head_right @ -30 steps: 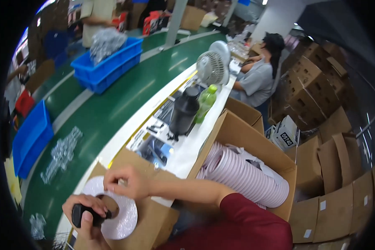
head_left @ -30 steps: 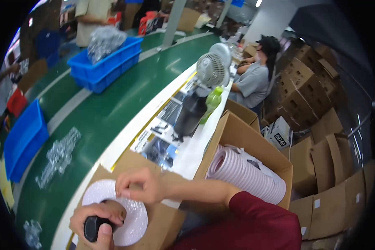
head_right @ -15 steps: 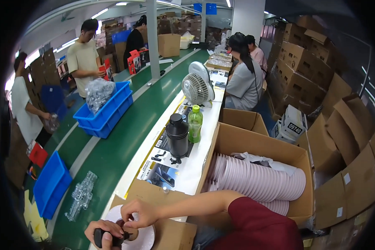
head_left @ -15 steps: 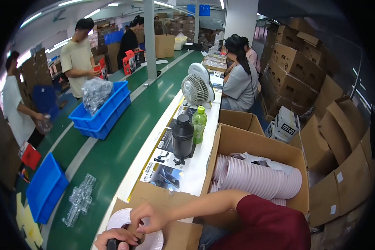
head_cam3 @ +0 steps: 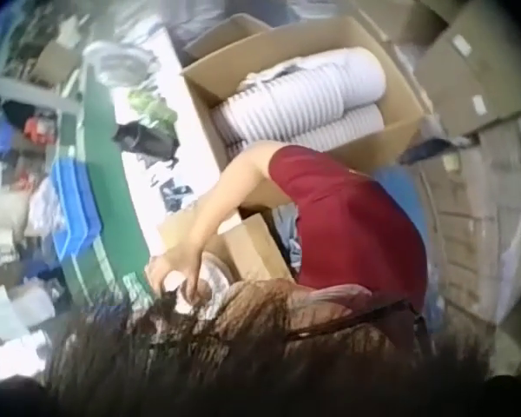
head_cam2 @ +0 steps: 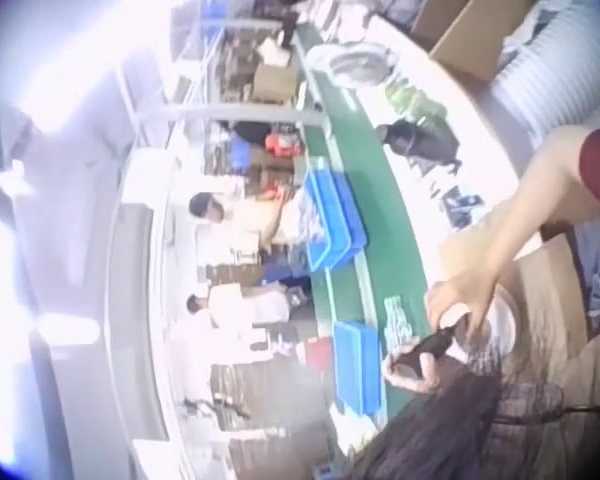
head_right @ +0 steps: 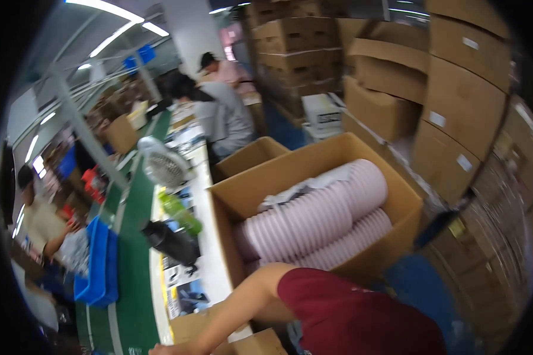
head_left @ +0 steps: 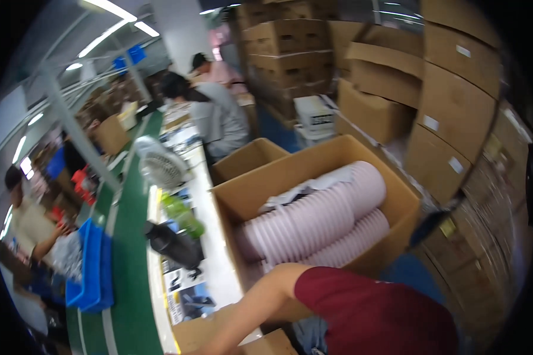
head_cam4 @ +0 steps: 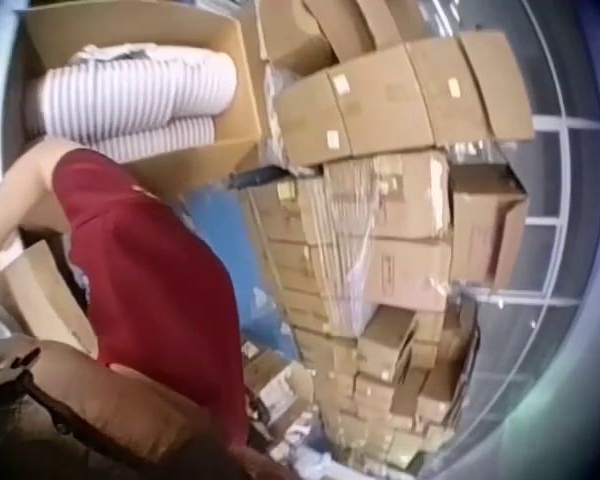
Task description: Organizing and processing white plastic rings into a cardboard shipping box using a handheld tool.
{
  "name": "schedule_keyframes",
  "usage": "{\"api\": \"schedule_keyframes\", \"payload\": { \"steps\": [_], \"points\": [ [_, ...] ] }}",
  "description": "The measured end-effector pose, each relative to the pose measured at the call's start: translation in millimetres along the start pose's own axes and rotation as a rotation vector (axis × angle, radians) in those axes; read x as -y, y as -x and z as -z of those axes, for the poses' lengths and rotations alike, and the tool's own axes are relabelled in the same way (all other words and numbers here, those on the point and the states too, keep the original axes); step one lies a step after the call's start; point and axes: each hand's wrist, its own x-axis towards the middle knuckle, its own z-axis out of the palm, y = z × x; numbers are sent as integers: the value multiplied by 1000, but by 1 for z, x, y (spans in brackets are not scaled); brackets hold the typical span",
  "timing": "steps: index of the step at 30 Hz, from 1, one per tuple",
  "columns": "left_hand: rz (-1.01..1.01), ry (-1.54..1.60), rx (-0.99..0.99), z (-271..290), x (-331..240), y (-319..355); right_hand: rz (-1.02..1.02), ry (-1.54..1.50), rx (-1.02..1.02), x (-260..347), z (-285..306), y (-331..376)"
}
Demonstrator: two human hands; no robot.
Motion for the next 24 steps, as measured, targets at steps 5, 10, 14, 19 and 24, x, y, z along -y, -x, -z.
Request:
{"api": "schedule_keyframes", "payload": {
  "steps": [5,10,14,19,24],
  "points": [
    [-24,-10,127,-7,59,18,-34,98,42,-39,-16,24],
    [-154,-279,282,-18,60,8,186,342,-59,-28,-10,10],
    [-285,-510,330,-26,49,11,125,197,86,-20,-1,8],
    [-437,-816,370,-32,36,9,113,-26,107,-11,-3,8],
    [-505,-1183,415,-25,22,24,-208,-347,294,1,17,15]
  ]
}}
